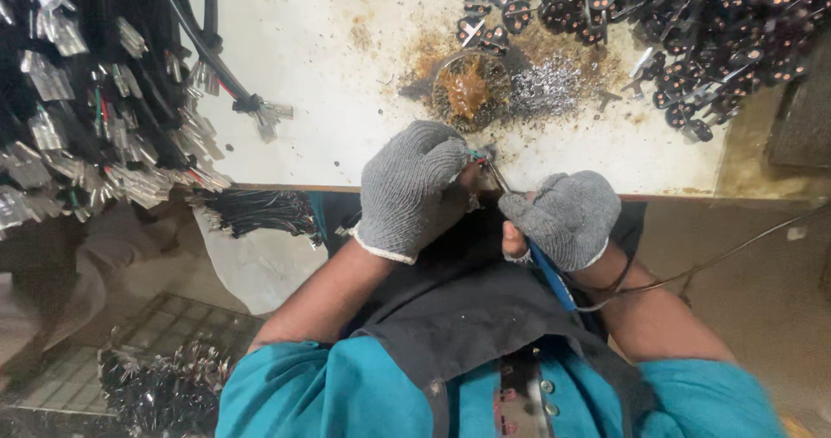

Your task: The person twists the exposed strands of insulated red and green wires, dips the twisted ends into a container of brown flux paste, and solders the wire tips using a soldering iron held in the right hand, repeating the process on successive wire ends at a cluttered workbench.

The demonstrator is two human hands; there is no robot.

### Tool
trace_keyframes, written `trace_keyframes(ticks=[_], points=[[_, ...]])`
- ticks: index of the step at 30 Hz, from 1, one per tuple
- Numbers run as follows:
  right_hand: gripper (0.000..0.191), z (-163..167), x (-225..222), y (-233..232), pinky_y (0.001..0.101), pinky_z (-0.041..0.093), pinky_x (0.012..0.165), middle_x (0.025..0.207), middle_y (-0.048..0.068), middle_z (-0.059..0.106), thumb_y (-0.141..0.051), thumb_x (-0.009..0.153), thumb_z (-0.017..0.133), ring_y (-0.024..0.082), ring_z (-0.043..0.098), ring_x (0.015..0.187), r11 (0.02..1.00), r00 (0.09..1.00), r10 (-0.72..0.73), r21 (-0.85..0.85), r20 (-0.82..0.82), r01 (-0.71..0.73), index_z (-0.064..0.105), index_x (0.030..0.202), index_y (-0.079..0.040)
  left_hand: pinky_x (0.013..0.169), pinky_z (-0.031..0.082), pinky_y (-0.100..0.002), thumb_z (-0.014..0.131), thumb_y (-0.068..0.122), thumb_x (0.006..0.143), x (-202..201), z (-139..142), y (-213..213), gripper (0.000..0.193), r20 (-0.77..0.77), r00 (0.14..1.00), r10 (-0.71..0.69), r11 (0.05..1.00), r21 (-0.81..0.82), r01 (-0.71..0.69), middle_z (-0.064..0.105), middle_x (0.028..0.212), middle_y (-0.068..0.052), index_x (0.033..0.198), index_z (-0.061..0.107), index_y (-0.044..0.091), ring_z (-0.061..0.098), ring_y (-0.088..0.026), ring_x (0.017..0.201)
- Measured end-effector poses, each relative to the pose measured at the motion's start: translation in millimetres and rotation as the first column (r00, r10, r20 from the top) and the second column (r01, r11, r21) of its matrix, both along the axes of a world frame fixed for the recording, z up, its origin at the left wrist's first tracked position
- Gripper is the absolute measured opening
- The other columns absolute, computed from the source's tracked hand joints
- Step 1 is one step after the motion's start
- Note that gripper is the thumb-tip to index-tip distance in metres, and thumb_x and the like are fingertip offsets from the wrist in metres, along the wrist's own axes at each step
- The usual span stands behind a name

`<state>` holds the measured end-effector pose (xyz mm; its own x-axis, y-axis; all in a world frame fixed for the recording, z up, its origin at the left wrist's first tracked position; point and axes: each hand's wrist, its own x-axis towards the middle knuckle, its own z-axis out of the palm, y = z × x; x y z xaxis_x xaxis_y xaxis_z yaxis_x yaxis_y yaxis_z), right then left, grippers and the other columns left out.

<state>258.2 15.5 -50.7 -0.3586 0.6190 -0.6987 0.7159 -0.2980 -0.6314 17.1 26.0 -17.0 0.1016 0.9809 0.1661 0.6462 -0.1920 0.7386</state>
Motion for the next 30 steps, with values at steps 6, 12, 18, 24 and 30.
trace_keyframes(ticks=[6,12,18,24,30], points=[[0.035,1.1,-3.6,3.5,0.0380,0.052,0.048,0.056,-0.003,0.068,-0.038,0.093,0.068,0.020,0.066,0.047,0.980,0.990,-0.129,-0.156,-0.054,0.120,0.073,0.068,-0.015,0.072,0.054,-0.043,0.080,0.015,0.080,2.3,-1.8,1.2,0.019,-0.033,0.999,0.027,1.000,0.007,-0.027,0.065,0.096,-0.009,0.089,0.064,0.012,0.067,-0.032,0.086],[0.023,-2.1,8.2,1.1,0.0426,0.048,0.067,0.080,0.005,0.062,-0.028,0.088,0.075,0.029,0.063,0.073,0.367,0.951,0.288,0.930,-0.115,0.001,0.077,0.105,-0.013,0.072,0.053,-0.043,0.081,0.014,0.079,1.4,-1.1,1.2,0.019,-0.007,1.000,0.026,0.999,0.024,-0.026,0.064,0.094,-0.009,0.088,0.065,0.012,0.066,-0.032,0.085],[0.033,-12.5,14.1,-3.3,0.0443,0.046,0.070,0.077,0.007,0.060,-0.035,0.079,0.074,0.031,0.061,0.073,0.496,0.944,0.311,0.866,-0.109,-0.064,0.076,0.102,-0.012,0.072,0.054,-0.043,0.081,0.013,0.079,3.0,-1.8,2.7,0.018,-0.012,0.999,0.032,0.999,0.013,-0.032,0.064,0.092,-0.008,0.085,0.064,0.013,0.066,-0.031,0.084],[0.025,-6.4,11.4,1.5,0.0462,0.044,0.057,0.067,0.006,0.060,-0.034,0.071,0.074,0.031,0.060,0.062,0.416,0.919,0.381,0.870,0.099,-0.266,0.078,0.090,-0.019,0.073,0.054,-0.042,0.082,0.015,0.080,-0.3,-1.7,0.4,0.021,0.000,1.000,-0.002,1.000,-0.002,0.002,0.064,0.096,-0.009,0.090,0.063,0.012,0.066,-0.032,0.087],[0.036,-6.4,9.4,2.3,0.0394,0.047,0.050,0.052,-0.004,0.068,-0.045,0.088,0.070,0.023,0.063,0.046,0.979,0.965,0.186,0.049,0.186,-0.198,0.078,0.060,-0.023,0.075,0.054,-0.043,0.081,0.015,0.079,-3.7,-0.2,0.5,0.025,0.000,1.000,-0.031,1.000,-0.002,0.031,0.065,0.101,-0.010,0.096,0.064,0.011,0.067,-0.033,0.090]])
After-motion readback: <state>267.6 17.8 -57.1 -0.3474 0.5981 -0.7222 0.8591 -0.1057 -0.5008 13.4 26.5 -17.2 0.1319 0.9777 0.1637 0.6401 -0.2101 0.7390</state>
